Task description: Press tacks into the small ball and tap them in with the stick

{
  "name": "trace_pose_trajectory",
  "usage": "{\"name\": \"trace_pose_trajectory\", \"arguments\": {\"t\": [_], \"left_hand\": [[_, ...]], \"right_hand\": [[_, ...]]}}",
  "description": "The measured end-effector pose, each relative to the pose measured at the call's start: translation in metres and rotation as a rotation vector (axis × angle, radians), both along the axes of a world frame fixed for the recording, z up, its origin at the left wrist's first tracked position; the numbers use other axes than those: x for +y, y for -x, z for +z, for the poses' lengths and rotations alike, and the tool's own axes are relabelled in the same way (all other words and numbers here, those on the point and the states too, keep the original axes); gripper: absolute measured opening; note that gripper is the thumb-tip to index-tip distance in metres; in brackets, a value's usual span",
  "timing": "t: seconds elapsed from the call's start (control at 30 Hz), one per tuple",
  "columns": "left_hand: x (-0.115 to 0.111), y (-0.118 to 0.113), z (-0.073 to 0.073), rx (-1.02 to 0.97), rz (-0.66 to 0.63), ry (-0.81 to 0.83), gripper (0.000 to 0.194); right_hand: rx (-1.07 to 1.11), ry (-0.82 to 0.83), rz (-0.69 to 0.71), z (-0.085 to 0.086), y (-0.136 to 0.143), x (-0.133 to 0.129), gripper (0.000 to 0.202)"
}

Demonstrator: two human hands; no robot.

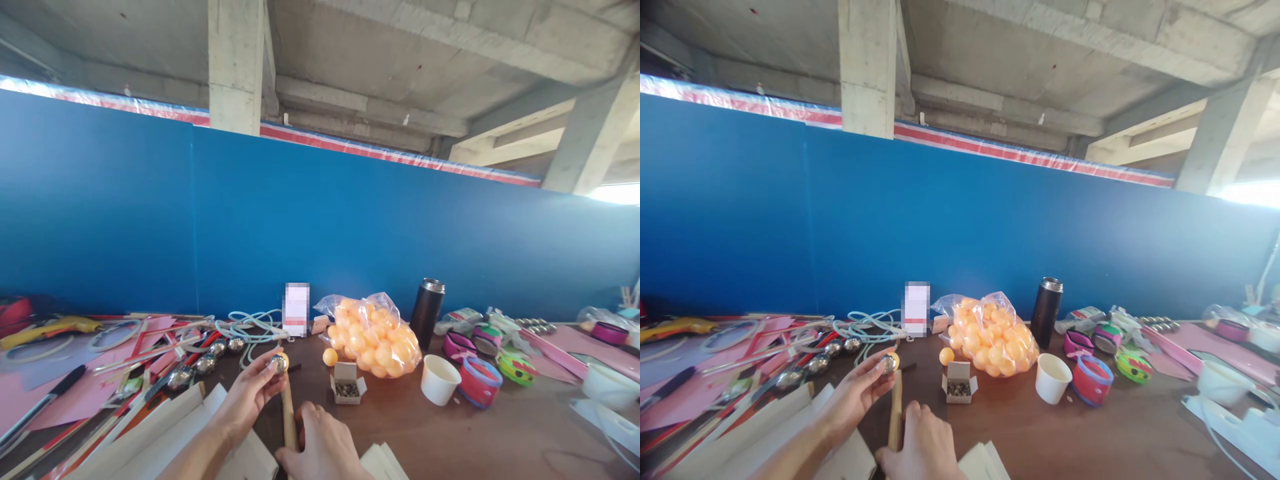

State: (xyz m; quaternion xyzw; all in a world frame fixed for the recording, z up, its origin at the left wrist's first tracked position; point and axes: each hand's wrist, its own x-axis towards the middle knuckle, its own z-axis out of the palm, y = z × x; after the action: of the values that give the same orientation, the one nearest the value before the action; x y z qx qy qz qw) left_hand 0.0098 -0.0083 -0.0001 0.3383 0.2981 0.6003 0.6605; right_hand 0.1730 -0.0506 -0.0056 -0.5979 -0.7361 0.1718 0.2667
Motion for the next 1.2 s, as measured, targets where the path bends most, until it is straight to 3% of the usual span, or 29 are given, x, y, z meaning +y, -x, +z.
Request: {"name": "trace_pose_trajectory", "arguments": {"t": [0.1,0.23,0.3,0.43,0.57,1.2], "left_hand": [[0.001,-0.001,0.001,0.001,0.007,0.014,0.043],[0.004,0.000,0.001,-0.008,0.057,0.012,0.041],[0.008,0.003,-0.001,-0.023,0.129,0.003,0.039],[0.017,0.008,-0.008,-0.041,0.301,-0.013,0.033],[0.023,0.011,-0.014,-0.042,0.385,0.004,0.025],[0.029,0.008,-0.019,-0.005,0.457,0.045,0.016]], "right_hand": [[0.037,0.022,-0.049,0.002,0.003,-0.001,0.022],[0.295,0.247,-0.013,0.006,0.001,0.005,0.003],[0.402,0.308,0.006,0.005,0.002,0.009,0.006],[0.487,0.078,0.010,0.000,0.009,0.012,0.009],[0.488,-0.138,0.063,-0.002,0.015,0.008,0.017],[0.240,-0.173,0.077,0.002,0.013,0.001,0.024]]}}
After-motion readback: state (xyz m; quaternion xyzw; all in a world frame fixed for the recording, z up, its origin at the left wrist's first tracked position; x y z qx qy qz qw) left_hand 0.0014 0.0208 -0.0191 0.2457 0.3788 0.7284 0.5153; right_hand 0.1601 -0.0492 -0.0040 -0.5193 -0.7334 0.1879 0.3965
